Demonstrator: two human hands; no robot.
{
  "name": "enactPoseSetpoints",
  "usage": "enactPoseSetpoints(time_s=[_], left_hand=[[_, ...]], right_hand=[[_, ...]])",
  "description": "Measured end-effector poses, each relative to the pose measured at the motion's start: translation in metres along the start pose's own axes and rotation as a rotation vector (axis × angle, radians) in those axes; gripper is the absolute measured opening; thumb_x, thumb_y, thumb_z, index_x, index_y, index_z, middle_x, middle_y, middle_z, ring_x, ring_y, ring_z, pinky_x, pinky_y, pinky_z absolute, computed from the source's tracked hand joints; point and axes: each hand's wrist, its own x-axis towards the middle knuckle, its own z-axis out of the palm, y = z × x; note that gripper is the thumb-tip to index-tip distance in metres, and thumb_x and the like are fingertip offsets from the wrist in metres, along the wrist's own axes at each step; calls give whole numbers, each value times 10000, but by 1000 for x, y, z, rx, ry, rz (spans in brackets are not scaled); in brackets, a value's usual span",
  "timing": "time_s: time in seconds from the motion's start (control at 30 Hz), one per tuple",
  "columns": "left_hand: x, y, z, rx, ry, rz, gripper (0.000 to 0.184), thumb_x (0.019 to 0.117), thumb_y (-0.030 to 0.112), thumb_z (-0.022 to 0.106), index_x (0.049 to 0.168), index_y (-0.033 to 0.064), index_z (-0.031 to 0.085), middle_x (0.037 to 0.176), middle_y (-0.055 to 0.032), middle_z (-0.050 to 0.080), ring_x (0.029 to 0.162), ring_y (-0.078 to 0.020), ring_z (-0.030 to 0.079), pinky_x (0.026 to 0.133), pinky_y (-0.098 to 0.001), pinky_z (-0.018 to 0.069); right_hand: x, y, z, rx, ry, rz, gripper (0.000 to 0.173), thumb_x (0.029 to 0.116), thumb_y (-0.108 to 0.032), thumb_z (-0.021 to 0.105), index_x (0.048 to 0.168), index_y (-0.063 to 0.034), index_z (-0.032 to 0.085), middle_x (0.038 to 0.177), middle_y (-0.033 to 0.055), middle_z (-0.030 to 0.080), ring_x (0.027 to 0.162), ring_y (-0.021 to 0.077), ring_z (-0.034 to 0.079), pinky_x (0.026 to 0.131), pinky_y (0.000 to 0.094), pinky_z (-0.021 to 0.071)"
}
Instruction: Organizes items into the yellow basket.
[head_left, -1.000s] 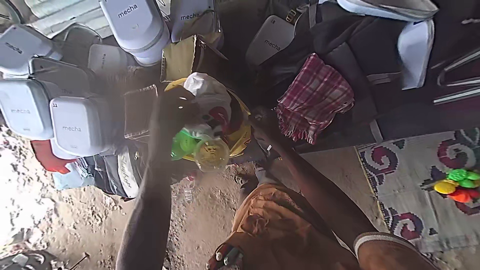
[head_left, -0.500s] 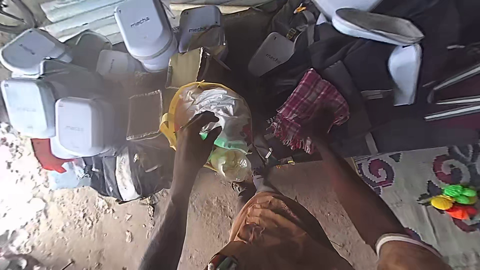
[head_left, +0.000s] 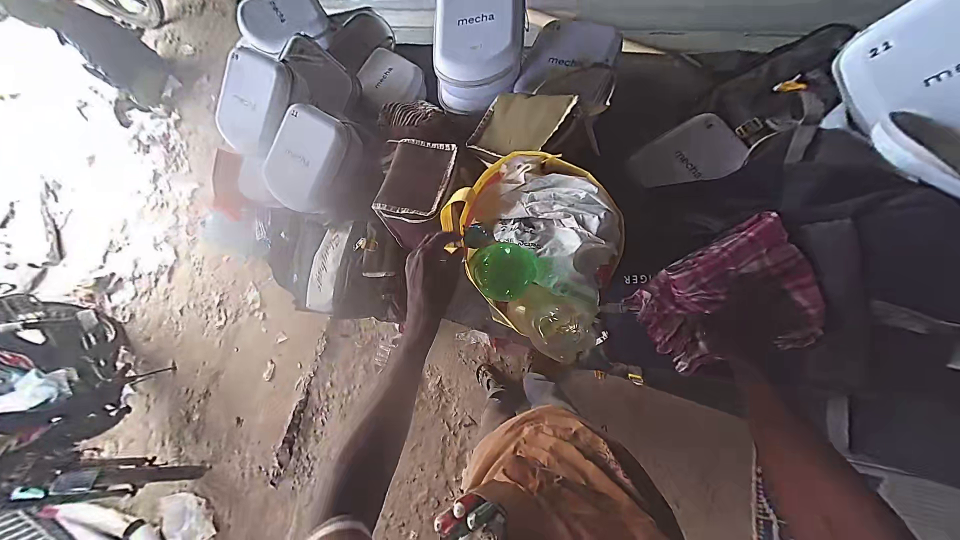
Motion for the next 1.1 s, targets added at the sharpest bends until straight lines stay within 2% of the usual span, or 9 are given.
enactPoseSetpoints(time_s=[0.13,0.2,0.27,0.37,0.47,0.6,0.8,0.93,1.1], left_hand=[[44,9,19,126,-103,98,271,975,18,600,1215,22,726,1388,-201,621,1307,-362,579,1104,-535,432],[59,8,28,205,-168,101,251,974,117,634,1184,35,745,1336,-220,631,1268,-394,574,1090,-560,418],[67,6,35,259,-178,87,230,953,216,689,1044,17,761,1243,-221,657,1205,-391,592,1052,-555,435],[72,-3,36,254,-143,102,206,902,219,735,900,13,733,1127,-189,675,1099,-354,639,954,-548,499],[69,1,23,161,-132,87,156,937,145,713,973,-2,750,1149,-190,694,1109,-349,652,983,-552,491],[66,14,-3,82,-146,-50,238,980,191,685,1126,12,742,1103,-205,730,1055,-350,690,973,-566,497],[56,16,-32,-166,-95,-27,183,969,171,678,1033,9,734,1000,-121,717,944,-196,659,897,-447,515],[39,32,-54,-386,-62,79,137,967,148,657,974,25,718,883,-24,691,809,-62,637,794,-290,542],[-1,69,-60,-557,-118,224,90,946,84,619,970,47,697,869,45,695,796,-11,657,761,-228,575]], right_hand=[[-29,3,-4,102,11,-27,829,873,-450,749,1502,-4,444,1499,321,458,1409,495,424,1126,682,332],[-41,23,22,172,242,-121,747,832,-533,674,1329,21,607,1286,291,636,1216,449,606,1029,621,446],[-72,12,-3,345,134,-115,625,937,-380,690,1346,80,577,1316,341,592,1242,477,573,1060,618,432],[-102,6,-13,566,68,43,522,971,-239,669,1357,97,564,1358,343,565,1283,426,557,1092,545,435],[-119,23,-2,644,95,114,478,988,-279,654,1290,89,609,1302,328,603,1218,416,591,1043,529,470],[-124,13,-10,756,113,160,375,977,-141,654,1263,100,626,1282,316,620,1191,343,621,1043,429,494],[-115,-49,-37,966,101,129,364,973,-119,658,1269,87,610,1233,208,660,1087,157,651,950,313,538],[-118,-108,-75,1098,123,-122,347,939,-132,683,1227,46,609,1112,64,692,976,35,666,878,232,565],[-139,-186,-124,1047,77,-607,602,882,-269,767,1359,37,565,1410,168,600,1230,201,639,1036,379,543]])
